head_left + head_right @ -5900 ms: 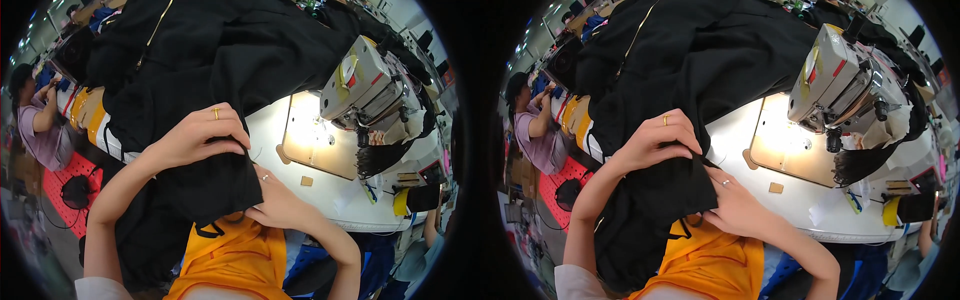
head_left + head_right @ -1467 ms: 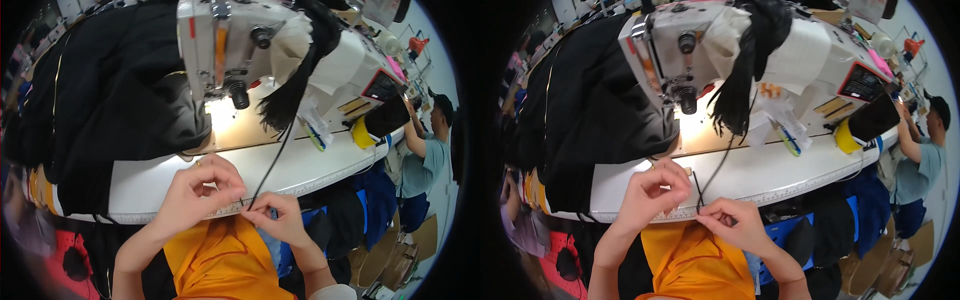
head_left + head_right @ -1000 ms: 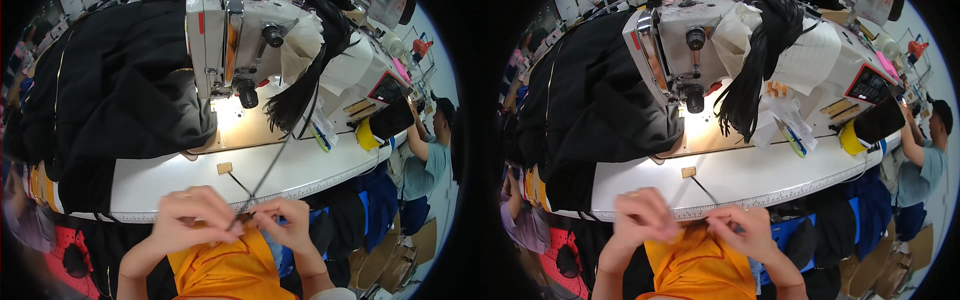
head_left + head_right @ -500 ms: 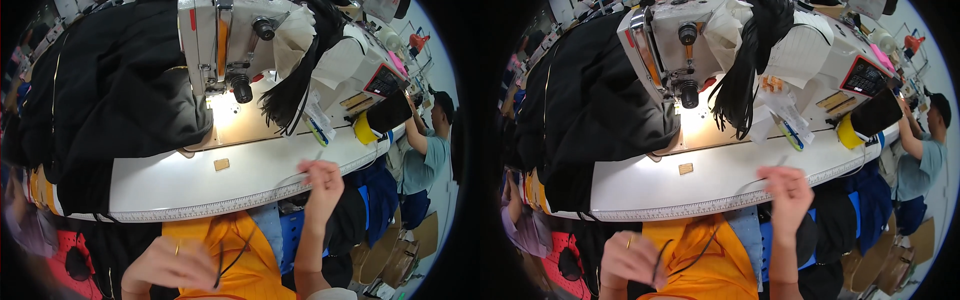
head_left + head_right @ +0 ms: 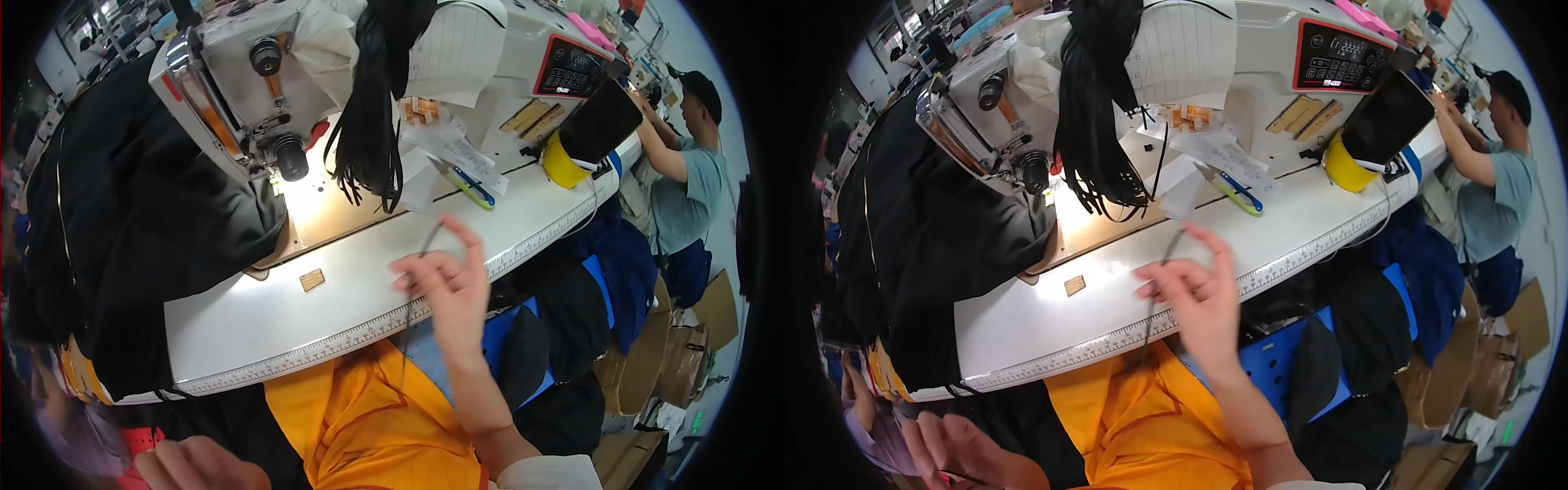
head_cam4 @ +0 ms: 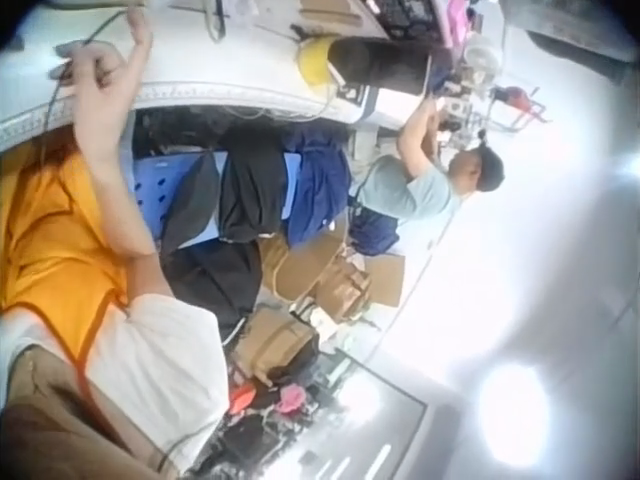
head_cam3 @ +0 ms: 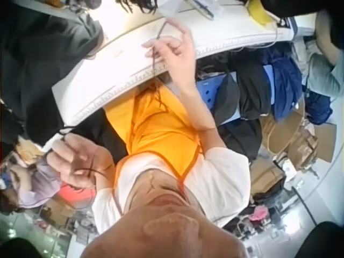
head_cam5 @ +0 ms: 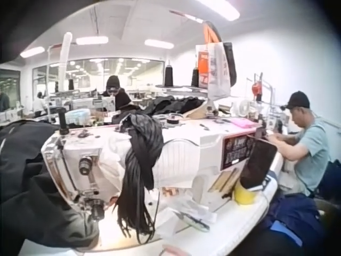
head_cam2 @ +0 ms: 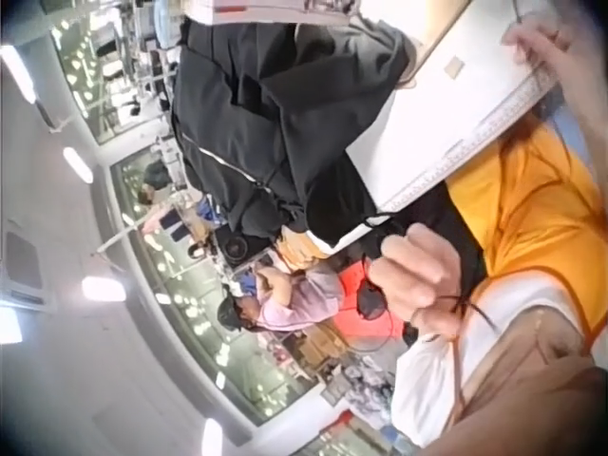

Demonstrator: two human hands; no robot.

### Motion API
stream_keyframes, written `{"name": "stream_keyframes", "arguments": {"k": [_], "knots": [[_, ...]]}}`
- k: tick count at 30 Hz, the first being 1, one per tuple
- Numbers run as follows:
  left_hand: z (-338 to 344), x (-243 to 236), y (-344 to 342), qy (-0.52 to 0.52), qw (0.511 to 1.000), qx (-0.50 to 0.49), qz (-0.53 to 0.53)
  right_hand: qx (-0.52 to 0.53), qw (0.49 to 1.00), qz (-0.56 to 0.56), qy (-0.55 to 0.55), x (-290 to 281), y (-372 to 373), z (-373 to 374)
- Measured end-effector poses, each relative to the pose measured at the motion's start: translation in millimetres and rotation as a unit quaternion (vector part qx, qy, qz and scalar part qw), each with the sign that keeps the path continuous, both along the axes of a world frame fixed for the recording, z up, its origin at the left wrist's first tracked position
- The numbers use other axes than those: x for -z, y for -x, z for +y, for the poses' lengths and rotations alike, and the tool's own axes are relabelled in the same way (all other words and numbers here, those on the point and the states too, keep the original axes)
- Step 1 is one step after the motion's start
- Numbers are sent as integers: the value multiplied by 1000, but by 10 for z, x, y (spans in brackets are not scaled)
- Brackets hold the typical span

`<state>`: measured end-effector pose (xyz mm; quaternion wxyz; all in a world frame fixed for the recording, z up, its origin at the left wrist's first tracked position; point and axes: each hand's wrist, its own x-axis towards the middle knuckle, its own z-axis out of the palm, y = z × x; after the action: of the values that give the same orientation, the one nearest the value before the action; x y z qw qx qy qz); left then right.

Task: The recorder is sewing small white labels onto black garment pieces using a sewing machine.

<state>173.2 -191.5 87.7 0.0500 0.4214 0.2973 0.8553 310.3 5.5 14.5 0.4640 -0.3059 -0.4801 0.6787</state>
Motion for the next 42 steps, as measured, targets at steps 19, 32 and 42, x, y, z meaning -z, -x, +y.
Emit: {"name": "stream_keyframes", "arguments": {"k": [19, 32, 42], "knots": [[278, -107, 126, 394, 899, 163, 97, -53, 980, -32, -188, -124, 56, -40], [612, 585, 396, 400, 882, 184, -168, -221, 974, -47, -30, -138, 447, -399], [630, 656, 507, 334, 856, 272, -285, -247, 958, -121, -79, -84, 406, -477]]}}
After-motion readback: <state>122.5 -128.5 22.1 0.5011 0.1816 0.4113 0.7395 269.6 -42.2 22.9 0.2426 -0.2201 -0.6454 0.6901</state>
